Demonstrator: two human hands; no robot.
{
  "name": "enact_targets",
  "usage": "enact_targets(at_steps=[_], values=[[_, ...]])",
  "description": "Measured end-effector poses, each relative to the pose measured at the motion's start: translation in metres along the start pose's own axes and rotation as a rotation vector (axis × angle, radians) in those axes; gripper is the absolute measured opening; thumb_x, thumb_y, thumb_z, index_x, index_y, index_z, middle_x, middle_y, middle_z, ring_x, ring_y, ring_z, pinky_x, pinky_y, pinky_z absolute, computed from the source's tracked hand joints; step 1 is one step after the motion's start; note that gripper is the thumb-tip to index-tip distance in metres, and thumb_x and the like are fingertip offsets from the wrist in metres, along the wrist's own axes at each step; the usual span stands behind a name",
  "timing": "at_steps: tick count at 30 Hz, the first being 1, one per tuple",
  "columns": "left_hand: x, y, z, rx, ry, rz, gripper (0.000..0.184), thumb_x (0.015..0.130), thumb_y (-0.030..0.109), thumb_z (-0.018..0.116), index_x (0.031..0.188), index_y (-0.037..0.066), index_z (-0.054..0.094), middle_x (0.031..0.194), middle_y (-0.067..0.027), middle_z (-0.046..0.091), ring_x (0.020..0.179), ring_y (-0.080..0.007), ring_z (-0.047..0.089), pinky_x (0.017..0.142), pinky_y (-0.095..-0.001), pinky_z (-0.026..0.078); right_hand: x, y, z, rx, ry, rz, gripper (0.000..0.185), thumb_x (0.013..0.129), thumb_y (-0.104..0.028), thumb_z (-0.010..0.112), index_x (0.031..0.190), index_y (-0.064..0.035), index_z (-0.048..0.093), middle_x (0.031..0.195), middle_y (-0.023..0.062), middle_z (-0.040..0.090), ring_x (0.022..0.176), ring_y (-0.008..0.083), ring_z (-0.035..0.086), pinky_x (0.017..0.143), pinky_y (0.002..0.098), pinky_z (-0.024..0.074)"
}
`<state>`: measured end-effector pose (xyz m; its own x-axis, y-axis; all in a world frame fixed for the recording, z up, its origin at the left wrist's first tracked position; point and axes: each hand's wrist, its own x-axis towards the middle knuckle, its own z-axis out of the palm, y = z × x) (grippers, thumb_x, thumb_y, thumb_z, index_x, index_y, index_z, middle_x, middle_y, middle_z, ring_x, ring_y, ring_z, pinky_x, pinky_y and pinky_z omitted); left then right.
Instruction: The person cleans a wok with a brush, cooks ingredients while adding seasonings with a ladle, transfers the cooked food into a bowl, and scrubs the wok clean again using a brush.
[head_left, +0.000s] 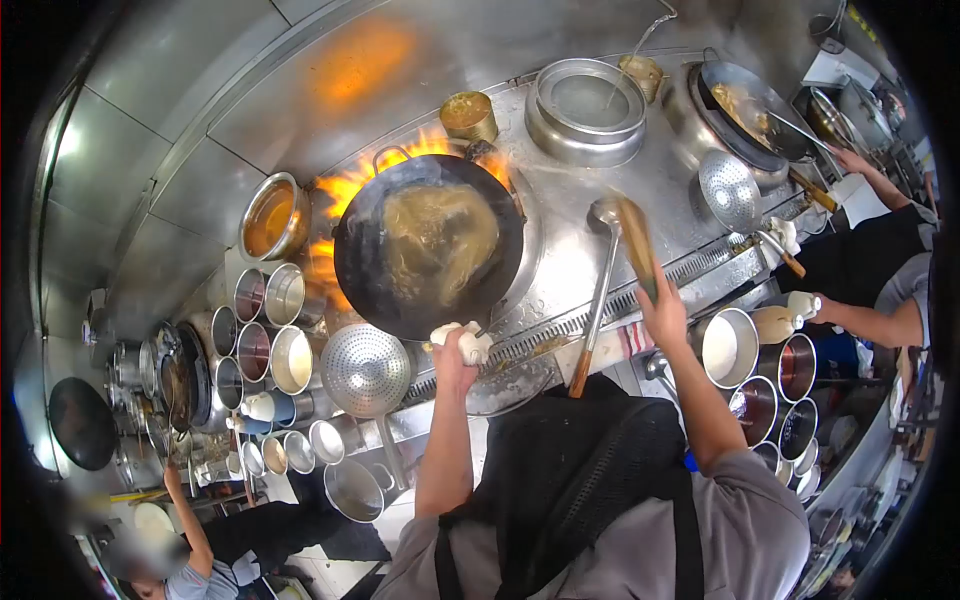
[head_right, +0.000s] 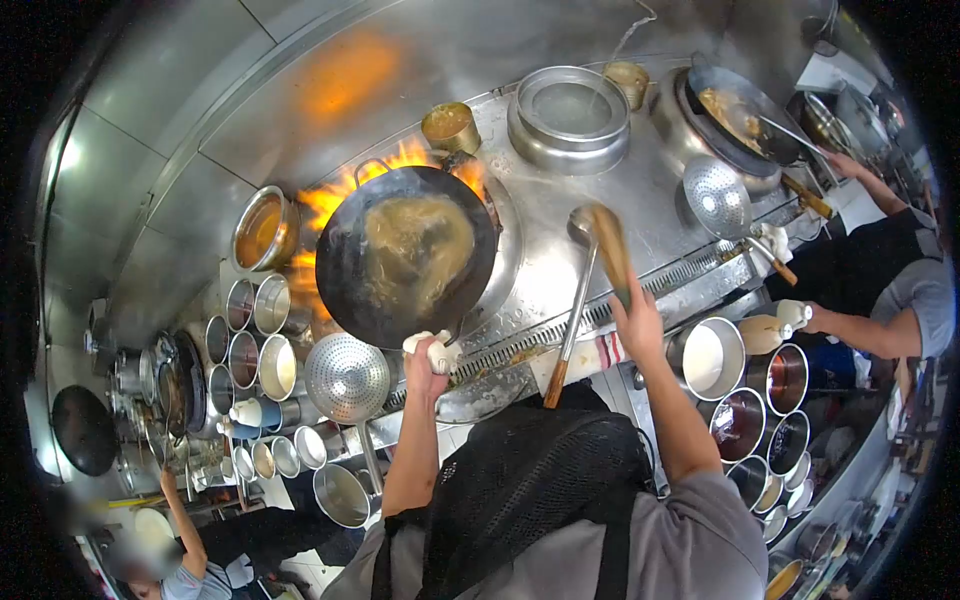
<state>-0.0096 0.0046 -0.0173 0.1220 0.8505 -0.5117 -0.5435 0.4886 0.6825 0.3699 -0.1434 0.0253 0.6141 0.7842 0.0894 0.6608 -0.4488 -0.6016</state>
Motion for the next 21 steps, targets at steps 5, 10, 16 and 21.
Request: enact_targets(at_steps=[5, 10, 16, 21], values=[[-0.024, 0.000, 0.006, 0.095, 0.022, 0.069, 0.016, 0.091, 0.004, 0.063, 0.107, 0.002, 0.059, 0.100, -0.0107, 0.067, 0.088, -0.0234, 0.070, 0.075, -0.0411, 0.062, -0.069, 0.095, -0.006, 0.023, -0.034, 0.094, 0.082, 0.089, -0.026, 0.075, 0.159, -0.0096, 0.036, 0.122, 0.0349, 0.065, 0.110, 0.0530, 0.064, 0.094, 0.0544, 0.0519], [-0.051, -0.007, 0.027, 0.253, 0.115, 0.241, 0.012, 0.089, 0.004, 0.065, 0.100, 0.001, 0.063, 0.094, -0.0080, 0.067, 0.079, -0.0184, 0.067, 0.069, -0.0348, 0.058, -0.047, 0.006, -0.060, 0.303, -0.108, 0.037, 0.072, 0.090, -0.020, 0.073, 0.153, -0.0016, 0.043, 0.124, 0.0336, 0.065, 0.106, 0.0459, 0.068, 0.095, 0.0475, 0.0534], [-0.053, -0.030, 0.054, 0.579, 0.220, 0.464, 0.016, 0.086, 0.003, 0.065, 0.100, -0.002, 0.059, 0.092, -0.0103, 0.065, 0.078, -0.0203, 0.066, 0.070, -0.0353, 0.055, 0.036, -0.112, -0.005, 1.038, -0.830, 0.268, 0.075, 0.093, -0.030, 0.077, 0.155, -0.0065, 0.041, 0.099, 0.0081, 0.067, 0.068, 0.0153, 0.062, 0.051, 0.0277, 0.0495], [-0.076, -0.046, 0.098, 0.976, 0.374, 0.828, 0.039, 0.088, 0.010, 0.066, 0.116, -0.011, 0.050, 0.102, -0.0200, 0.063, 0.089, -0.0292, 0.065, 0.081, -0.0420, 0.053, 0.095, -0.195, 0.073, 1.378, -1.055, 0.385, 0.072, 0.093, -0.032, 0.079, 0.153, -0.0132, 0.045, 0.097, 0.0066, 0.062, 0.059, 0.0167, 0.059, 0.048, 0.0275, 0.0488]])
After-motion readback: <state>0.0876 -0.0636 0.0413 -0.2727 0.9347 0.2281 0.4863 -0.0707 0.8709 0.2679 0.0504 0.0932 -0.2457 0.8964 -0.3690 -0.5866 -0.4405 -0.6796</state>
